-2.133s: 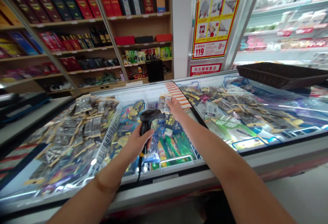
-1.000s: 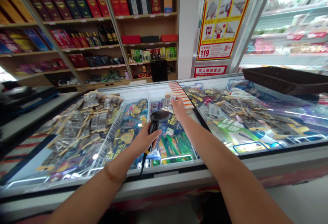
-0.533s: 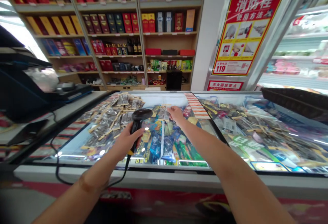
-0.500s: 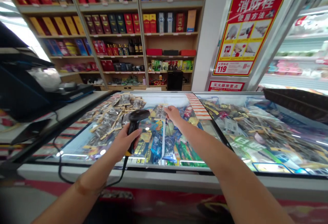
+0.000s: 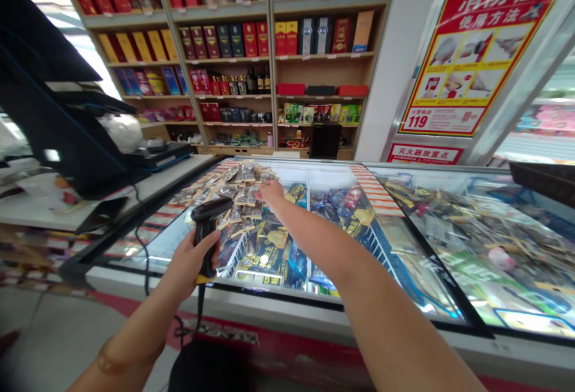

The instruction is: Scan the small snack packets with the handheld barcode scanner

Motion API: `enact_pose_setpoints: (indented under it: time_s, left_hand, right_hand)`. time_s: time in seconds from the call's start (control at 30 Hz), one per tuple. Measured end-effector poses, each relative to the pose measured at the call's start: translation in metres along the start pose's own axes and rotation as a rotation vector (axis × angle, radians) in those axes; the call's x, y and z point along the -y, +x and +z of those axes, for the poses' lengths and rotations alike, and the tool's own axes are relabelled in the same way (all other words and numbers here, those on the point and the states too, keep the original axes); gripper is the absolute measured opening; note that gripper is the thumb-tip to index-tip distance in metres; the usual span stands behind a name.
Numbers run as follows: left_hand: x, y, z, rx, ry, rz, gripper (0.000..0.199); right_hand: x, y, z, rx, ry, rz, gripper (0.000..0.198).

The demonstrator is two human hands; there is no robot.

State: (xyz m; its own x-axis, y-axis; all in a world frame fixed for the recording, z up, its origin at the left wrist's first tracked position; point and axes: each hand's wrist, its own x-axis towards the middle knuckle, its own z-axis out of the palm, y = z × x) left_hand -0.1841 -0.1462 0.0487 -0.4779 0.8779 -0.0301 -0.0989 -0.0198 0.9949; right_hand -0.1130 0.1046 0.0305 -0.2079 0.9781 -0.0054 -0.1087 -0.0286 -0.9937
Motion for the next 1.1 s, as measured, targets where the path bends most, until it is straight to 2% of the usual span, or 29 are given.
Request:
enact_pose_setpoints:
  time_s: [0.1, 0.23, 0.4, 0.53, 0.63, 0.73, 0.8, 0.9, 1.03, 1.1]
  left_hand:
    - [0.007, 0.004, 0.019, 0.050, -0.013, -0.012, 0.048]
    - [0.013, 0.009, 0.066, 0.167, -0.023, 0.005, 0.046]
    - [0.013, 0.016, 0.151, 0.355, -0.036, 0.022, 0.042]
    - [0.027, 0.019, 0.213, 0.462, -0.110, -0.045, 0.043]
    - [0.043, 0.022, 0.236, 0.495, -0.074, -0.043, 0.043]
    - [0.054, 0.026, 0.236, 0.543, 0.090, -0.020, 0.042]
    - [0.057, 0.029, 0.232, 0.546, 0.166, -0.025, 0.044]
    - [0.057, 0.029, 0.228, 0.543, 0.203, -0.065, 0.048]
    - [0.059, 0.025, 0.229, 0.549, 0.223, -0.099, 0.056]
    - [0.062, 0.024, 0.230, 0.545, 0.229, -0.096, 0.057]
  right_hand:
    - [0.000, 0.003, -0.031, -0.036, -0.035, -0.033, 0.015]
    - [0.000, 0.009, -0.108, -0.140, -0.138, -0.093, 0.011]
    - [-0.003, 0.009, -0.240, -0.347, -0.394, -0.143, 0.008]
    - [0.004, 0.006, -0.357, -0.511, -0.689, -0.148, 0.020]
    - [0.017, 0.007, -0.438, -0.615, -0.934, -0.080, 0.030]
    - [0.028, 0.012, -0.502, -0.701, -1.122, 0.047, 0.044]
    - [0.032, 0.018, -0.533, -0.732, -1.174, 0.126, 0.053]
    - [0.030, 0.031, -0.561, -0.752, -1.233, 0.267, 0.069]
    - [0.023, 0.047, -0.577, -0.693, -1.366, 0.467, 0.077]
    - [0.022, 0.049, -0.579, -0.668, -1.422, 0.423, 0.077]
